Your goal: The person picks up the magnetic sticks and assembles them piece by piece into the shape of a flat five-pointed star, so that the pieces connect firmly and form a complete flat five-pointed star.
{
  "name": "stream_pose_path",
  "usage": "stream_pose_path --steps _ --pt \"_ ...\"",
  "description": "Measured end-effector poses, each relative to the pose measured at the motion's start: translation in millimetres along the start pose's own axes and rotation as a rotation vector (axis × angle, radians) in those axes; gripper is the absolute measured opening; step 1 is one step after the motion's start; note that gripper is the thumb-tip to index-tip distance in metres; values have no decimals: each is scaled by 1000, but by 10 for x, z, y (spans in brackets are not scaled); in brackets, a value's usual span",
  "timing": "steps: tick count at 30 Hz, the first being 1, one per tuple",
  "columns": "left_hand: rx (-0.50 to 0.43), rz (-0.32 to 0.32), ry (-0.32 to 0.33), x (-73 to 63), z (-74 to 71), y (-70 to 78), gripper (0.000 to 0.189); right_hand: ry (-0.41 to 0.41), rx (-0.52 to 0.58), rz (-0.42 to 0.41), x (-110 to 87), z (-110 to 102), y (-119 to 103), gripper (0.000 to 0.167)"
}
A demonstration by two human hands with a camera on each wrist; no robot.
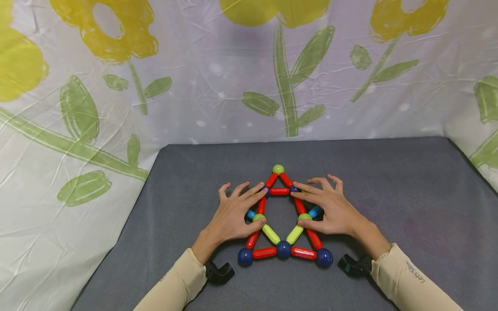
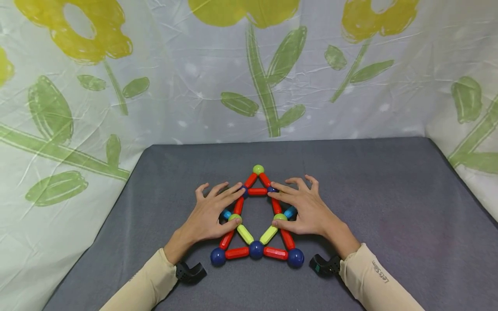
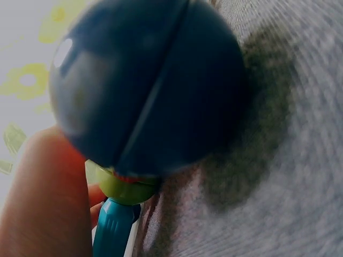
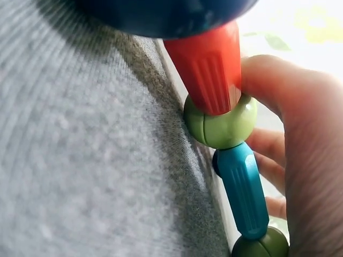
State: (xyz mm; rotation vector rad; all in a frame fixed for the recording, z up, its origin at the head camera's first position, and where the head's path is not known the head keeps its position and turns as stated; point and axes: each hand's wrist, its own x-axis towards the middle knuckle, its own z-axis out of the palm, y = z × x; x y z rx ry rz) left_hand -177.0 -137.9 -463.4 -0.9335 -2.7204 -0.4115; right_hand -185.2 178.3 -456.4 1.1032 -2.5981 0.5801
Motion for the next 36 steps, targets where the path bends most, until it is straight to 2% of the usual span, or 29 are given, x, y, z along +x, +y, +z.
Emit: stream_pose_path --steps 17,22,28,36 --pt "-8 5 11 -6 4 1 72 -18 31 10 -12 -11 3 66" --pt "-35 17 43 -13 16 -16 73 -25 71 32 -24 -16 27 70" --pt "-57 2 89 -28 48 -56 77 -14 121 74 -55 -11 98 77" --pt "-9 26 64 -23 51 -35 69 -36 50 25 -20 -42 22 71"
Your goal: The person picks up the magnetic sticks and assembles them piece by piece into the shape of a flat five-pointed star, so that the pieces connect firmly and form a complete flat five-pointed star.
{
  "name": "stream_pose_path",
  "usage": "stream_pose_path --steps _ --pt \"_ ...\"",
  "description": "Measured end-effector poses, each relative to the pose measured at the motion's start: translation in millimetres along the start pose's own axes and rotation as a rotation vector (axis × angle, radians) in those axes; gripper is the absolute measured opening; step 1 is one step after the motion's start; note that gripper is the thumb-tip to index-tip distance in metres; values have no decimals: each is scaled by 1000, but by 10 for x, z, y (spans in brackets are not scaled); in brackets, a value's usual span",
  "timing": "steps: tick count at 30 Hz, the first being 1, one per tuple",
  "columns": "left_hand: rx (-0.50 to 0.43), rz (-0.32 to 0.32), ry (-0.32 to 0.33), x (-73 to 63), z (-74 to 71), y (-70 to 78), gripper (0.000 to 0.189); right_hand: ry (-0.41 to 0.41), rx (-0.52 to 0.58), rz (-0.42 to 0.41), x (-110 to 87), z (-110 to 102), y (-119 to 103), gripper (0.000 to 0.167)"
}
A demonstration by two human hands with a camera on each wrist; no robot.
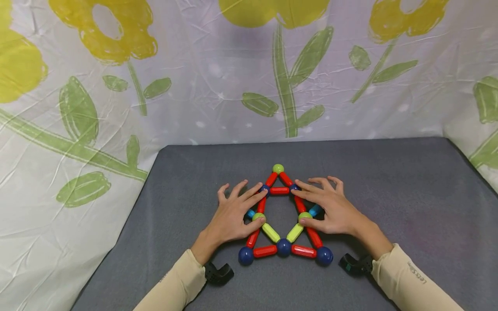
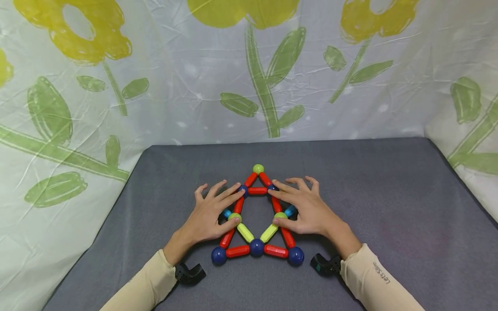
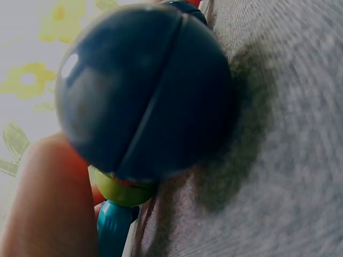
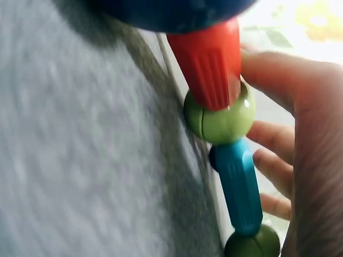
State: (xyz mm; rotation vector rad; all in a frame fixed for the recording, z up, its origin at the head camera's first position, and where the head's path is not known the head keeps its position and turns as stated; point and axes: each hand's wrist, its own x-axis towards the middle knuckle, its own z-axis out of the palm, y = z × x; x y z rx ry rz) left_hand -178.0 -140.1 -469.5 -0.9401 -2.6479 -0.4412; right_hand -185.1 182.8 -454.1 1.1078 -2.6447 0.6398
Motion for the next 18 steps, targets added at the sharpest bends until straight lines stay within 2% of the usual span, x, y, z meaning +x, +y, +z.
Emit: stream_pose_path --steps 6,18 --pt "-12 10 14 4 -12 8 67 1 -22 -7 21 11 -24 64" --pt "-31 9 6 10 4 5 66 9 -8 -2 13 15 -10 65"
